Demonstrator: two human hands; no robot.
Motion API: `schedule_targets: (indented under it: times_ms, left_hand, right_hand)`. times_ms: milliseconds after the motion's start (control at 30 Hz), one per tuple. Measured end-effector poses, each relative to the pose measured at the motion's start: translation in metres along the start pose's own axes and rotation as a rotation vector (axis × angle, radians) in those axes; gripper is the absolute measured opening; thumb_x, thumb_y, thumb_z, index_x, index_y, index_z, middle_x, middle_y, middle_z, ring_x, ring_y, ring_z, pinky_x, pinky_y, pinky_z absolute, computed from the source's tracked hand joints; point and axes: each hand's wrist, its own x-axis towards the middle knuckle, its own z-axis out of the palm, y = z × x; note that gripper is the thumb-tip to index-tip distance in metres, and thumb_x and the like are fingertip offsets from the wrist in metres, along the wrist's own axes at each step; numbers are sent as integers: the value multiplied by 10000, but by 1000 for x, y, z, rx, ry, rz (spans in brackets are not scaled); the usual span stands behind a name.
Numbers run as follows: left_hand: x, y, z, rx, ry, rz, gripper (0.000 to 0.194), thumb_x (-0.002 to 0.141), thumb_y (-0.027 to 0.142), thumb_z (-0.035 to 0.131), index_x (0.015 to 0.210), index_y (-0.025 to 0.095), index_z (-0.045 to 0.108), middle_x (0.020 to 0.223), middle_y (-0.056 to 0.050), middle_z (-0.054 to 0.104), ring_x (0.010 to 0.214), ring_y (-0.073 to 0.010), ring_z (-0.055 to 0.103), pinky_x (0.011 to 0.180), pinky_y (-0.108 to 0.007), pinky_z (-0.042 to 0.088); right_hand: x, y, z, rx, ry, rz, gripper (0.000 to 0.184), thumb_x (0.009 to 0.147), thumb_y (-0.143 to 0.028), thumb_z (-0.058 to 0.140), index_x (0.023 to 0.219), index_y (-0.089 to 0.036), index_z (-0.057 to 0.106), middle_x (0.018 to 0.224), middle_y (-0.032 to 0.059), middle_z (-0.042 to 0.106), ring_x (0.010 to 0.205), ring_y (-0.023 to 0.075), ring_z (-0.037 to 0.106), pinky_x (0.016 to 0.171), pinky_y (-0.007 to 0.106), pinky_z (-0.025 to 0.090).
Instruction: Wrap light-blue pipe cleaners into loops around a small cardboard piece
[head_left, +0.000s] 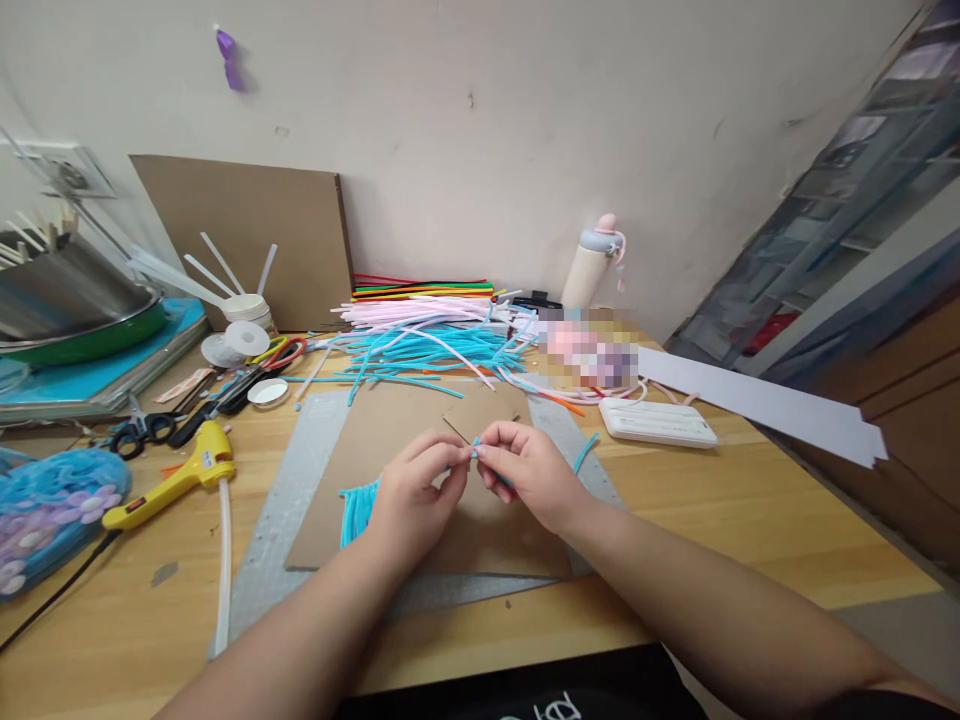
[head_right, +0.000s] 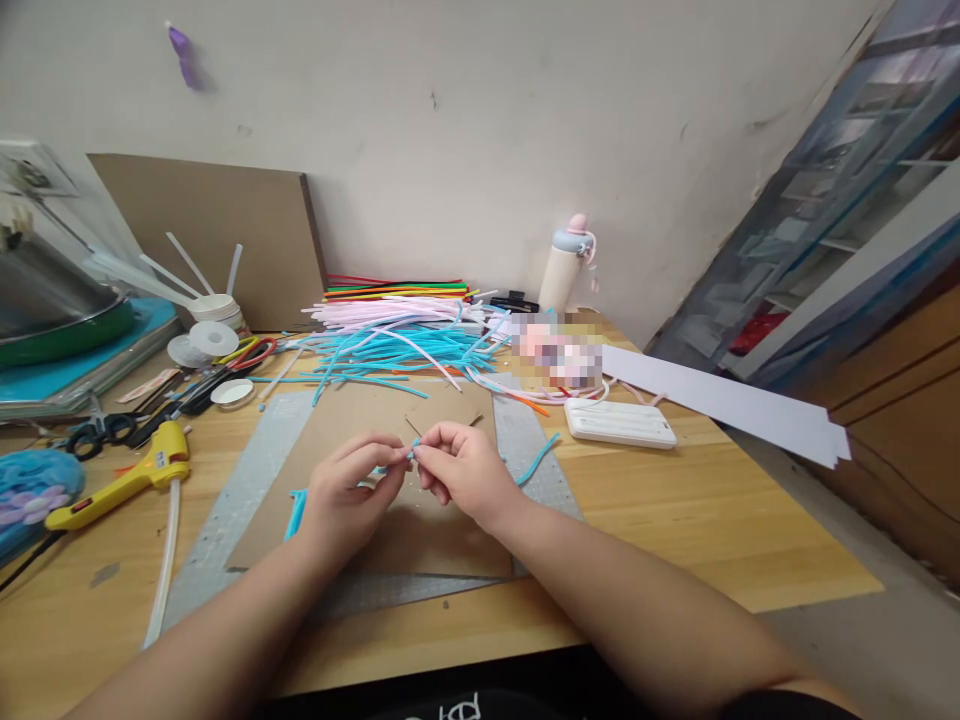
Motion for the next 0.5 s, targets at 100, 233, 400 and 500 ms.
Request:
schedule_targets:
  times_ms: [100, 233, 400, 500]
  left_hand:
    - [-1, -1, 0, 100, -9, 52, 158, 789, 121, 501, 751, 219, 618, 817, -33, 626, 720, -119, 572, 657, -218, 437]
    - [-2, -3, 0, 180, 12, 73, 148, 795, 132, 501, 714, 213, 594, 804, -30, 624, 717, -116, 574, 661, -206, 436]
    - [-1, -1, 0, 130, 15, 20, 133, 770, 104, 514, 679, 191, 555, 780, -17, 617, 709, -107, 573, 649, -198, 439]
    - [-2, -1, 2, 75, 35, -65, 91, 759, 115, 535, 721, 188, 573, 745, -4, 616, 694, -109, 582, 645, -208, 453]
  right_hand:
    - [0, 0, 1, 41, 10, 38, 222, 729, -347, 593, 661, -168, 480, 495, -45, 530, 348, 45, 388, 350, 177, 210]
    - [-2, -2, 2, 99, -56, 41, 242, 734, -378, 601, 717, -168, 482, 551, -35, 550, 389, 45, 404, 374, 173, 215]
    - [0, -1, 2, 82, -68, 51, 314, 684, -384, 672, 721, -168, 447, 534, -54, 524, 403, 40, 384, 390, 171, 241]
    - [1, 1, 1, 67, -80, 59, 310, 674, -370, 680, 749, -167, 458, 554, -55, 533, 408, 39, 400, 393, 168, 259]
